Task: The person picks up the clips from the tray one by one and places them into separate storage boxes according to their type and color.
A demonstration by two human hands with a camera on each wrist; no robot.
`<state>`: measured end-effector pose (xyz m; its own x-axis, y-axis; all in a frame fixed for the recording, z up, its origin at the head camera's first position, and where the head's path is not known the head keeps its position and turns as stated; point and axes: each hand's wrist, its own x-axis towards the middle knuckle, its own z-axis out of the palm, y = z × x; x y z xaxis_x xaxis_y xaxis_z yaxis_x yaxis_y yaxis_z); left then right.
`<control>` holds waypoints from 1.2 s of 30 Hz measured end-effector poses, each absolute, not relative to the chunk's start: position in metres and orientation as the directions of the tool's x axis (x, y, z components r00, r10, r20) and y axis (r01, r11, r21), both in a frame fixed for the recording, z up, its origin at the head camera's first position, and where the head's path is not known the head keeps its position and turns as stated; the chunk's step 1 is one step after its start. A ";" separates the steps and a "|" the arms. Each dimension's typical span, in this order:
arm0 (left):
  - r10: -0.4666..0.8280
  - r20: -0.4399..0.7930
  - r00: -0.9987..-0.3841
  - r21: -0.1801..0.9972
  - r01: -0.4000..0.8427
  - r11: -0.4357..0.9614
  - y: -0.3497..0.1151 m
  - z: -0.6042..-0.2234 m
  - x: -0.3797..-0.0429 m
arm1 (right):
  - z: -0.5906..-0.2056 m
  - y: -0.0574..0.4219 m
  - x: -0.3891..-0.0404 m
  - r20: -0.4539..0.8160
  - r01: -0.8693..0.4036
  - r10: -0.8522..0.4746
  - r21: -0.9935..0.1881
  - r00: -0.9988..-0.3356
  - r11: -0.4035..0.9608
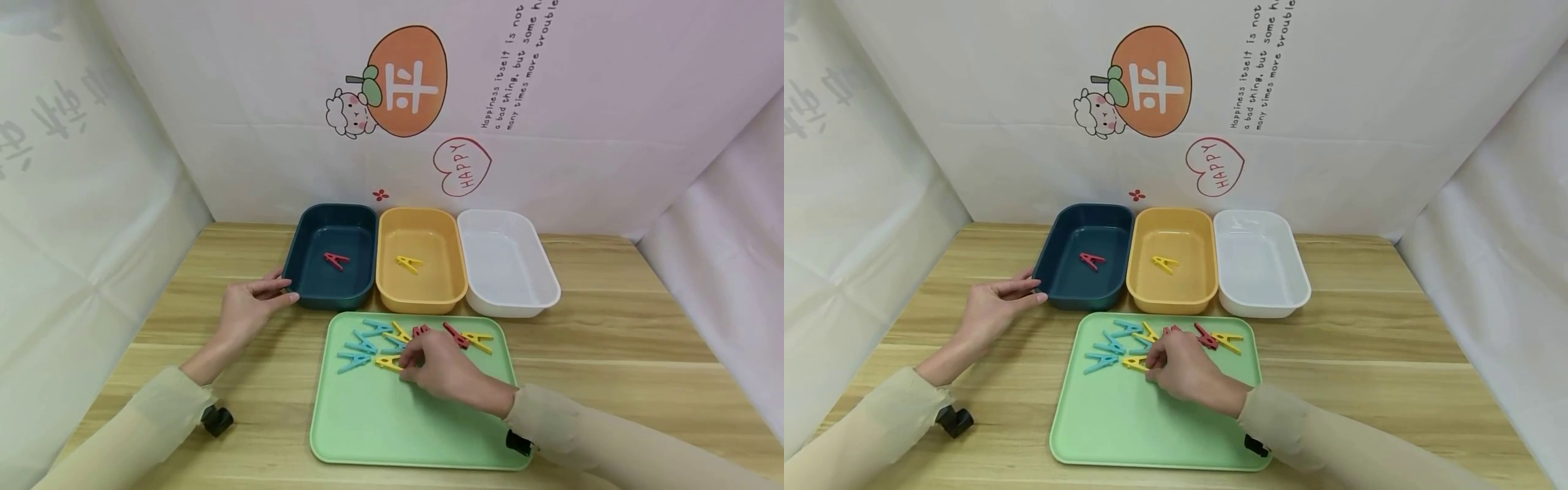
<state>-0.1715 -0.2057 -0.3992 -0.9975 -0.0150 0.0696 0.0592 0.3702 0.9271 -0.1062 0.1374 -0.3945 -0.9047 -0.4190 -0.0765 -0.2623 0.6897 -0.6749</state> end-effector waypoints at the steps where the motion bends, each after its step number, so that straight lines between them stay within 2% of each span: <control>1: -0.015 0.069 -0.998 0.927 0.058 0.371 -0.206 -0.399 -0.171 | -0.394 0.140 -0.105 -0.079 -0.257 -0.413 -0.673 -0.907 0.693; 23: -0.009 0.080 -0.997 0.921 0.071 0.384 -0.207 -0.399 -0.172 | -0.392 0.159 -0.099 -0.017 -0.278 -0.386 -0.663 -0.922 0.695; 36: -0.014 0.075 -0.997 0.921 0.064 0.385 -0.206 -0.398 -0.171 | -0.393 0.155 -0.099 -0.060 -0.239 -0.363 -0.652 -0.930 0.720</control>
